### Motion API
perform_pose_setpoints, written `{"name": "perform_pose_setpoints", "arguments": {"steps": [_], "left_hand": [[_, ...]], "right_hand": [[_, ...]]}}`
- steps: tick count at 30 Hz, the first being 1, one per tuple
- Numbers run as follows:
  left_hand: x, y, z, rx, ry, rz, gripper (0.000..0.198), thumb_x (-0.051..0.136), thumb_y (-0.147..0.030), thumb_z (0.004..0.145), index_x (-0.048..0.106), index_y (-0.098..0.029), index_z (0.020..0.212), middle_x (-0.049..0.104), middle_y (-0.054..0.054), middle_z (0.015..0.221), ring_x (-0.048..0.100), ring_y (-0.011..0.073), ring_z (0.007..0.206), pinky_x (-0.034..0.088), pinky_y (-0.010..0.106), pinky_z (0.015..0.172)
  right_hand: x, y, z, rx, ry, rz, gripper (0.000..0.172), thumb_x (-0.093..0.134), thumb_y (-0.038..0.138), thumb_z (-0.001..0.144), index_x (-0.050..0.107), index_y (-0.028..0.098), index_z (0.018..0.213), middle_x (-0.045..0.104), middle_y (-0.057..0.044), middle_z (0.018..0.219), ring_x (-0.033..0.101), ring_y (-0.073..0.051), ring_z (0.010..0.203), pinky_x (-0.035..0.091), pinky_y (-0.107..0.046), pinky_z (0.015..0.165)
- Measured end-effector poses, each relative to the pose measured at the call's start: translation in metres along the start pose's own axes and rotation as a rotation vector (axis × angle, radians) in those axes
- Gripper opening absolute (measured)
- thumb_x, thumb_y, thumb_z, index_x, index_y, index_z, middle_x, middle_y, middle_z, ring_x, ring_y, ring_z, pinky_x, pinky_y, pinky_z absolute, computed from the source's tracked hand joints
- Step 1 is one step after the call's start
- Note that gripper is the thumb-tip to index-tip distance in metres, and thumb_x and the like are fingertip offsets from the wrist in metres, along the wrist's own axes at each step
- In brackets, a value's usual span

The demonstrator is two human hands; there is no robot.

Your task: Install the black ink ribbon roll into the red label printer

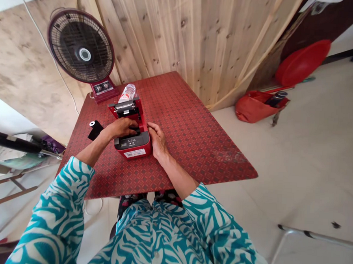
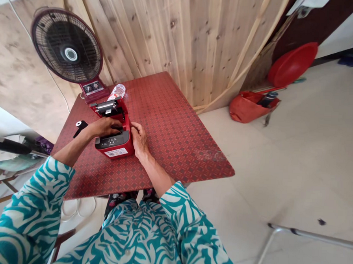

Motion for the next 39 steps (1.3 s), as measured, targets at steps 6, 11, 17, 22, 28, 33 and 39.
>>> {"name": "perform_pose_setpoints", "arguments": {"steps": [6, 11, 17, 22, 28, 33, 39], "left_hand": [[-0.018, 0.013, -0.058, 0.046, -0.526, -0.383, 0.034, 0.067, -0.048, 0.088, 0.079, -0.023, 0.107, 0.081, 0.009, 0.104, 0.076, 0.0252, 0.093, 0.060, 0.037, 0.087], [0.004, 0.038, -0.104, -0.015, -1.071, -0.694, 0.045, 0.072, -0.060, 0.085, 0.077, -0.019, 0.102, 0.079, 0.008, 0.087, 0.075, 0.0190, 0.079, 0.061, 0.033, 0.080], [0.031, 0.034, -0.098, 0.032, -1.144, -0.624, 0.034, 0.067, -0.052, 0.091, 0.078, -0.021, 0.101, 0.079, 0.006, 0.093, 0.073, 0.0187, 0.088, 0.057, 0.034, 0.087], [0.041, 0.029, -0.098, 0.002, -1.064, -0.597, 0.034, 0.062, -0.052, 0.095, 0.078, -0.022, 0.103, 0.079, 0.007, 0.098, 0.073, 0.0195, 0.091, 0.057, 0.035, 0.088], [0.046, 0.032, -0.098, -0.019, -1.065, -0.550, 0.036, 0.059, -0.053, 0.096, 0.077, -0.023, 0.105, 0.078, 0.007, 0.097, 0.071, 0.0190, 0.089, 0.056, 0.035, 0.087], [0.040, 0.033, -0.101, 0.012, -1.149, -0.545, 0.035, 0.059, -0.053, 0.096, 0.076, -0.023, 0.103, 0.076, 0.007, 0.101, 0.070, 0.0200, 0.095, 0.056, 0.036, 0.090], [0.007, 0.032, -0.101, 0.059, -1.230, -0.608, 0.047, 0.058, -0.059, 0.096, 0.069, -0.025, 0.126, 0.068, 0.010, 0.135, 0.061, 0.0251, 0.129, 0.046, 0.042, 0.114]], "right_hand": [[-0.001, 0.024, -0.005, -0.153, 0.040, -0.110, 0.036, 0.062, 0.049, 0.081, 0.067, 0.028, 0.110, 0.074, -0.004, 0.115, 0.066, -0.022, 0.110, 0.052, -0.043, 0.103], [0.012, 0.079, -0.026, -0.534, 0.304, -0.599, 0.029, 0.063, 0.039, 0.085, 0.070, 0.027, 0.111, 0.071, -0.008, 0.119, 0.061, -0.026, 0.117, 0.043, -0.048, 0.108], [0.037, 0.093, -0.035, -0.566, 0.527, -1.139, 0.010, 0.065, 0.025, 0.088, 0.074, 0.025, 0.091, 0.074, -0.005, 0.104, 0.058, -0.025, 0.103, 0.036, -0.046, 0.097], [0.046, 0.090, -0.025, -0.535, 0.503, -1.187, 0.017, 0.064, 0.025, 0.089, 0.070, 0.025, 0.073, 0.072, -0.003, 0.086, 0.054, -0.023, 0.090, 0.032, -0.045, 0.092], [0.051, 0.084, -0.023, -0.553, 0.523, -1.246, 0.024, 0.057, 0.025, 0.094, 0.067, 0.023, 0.072, 0.072, -0.003, 0.087, 0.055, -0.022, 0.090, 0.030, -0.044, 0.092], [0.045, 0.089, -0.046, -0.874, 0.443, -1.211, 0.031, 0.047, 0.032, 0.103, 0.066, 0.024, 0.080, 0.069, -0.002, 0.087, 0.054, -0.020, 0.089, 0.030, -0.042, 0.095], [0.026, 0.085, -0.084, -1.082, 0.390, -1.169, 0.025, 0.047, 0.029, 0.104, 0.067, 0.028, 0.090, 0.073, 0.000, 0.093, 0.062, -0.020, 0.100, 0.027, -0.043, 0.104]]}}
Point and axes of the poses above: each hand's wrist, its own z-axis towards the middle knuckle, its own x-axis out of the palm, y = z × x, the point moved 6 cm from there along z, towards the middle knuckle
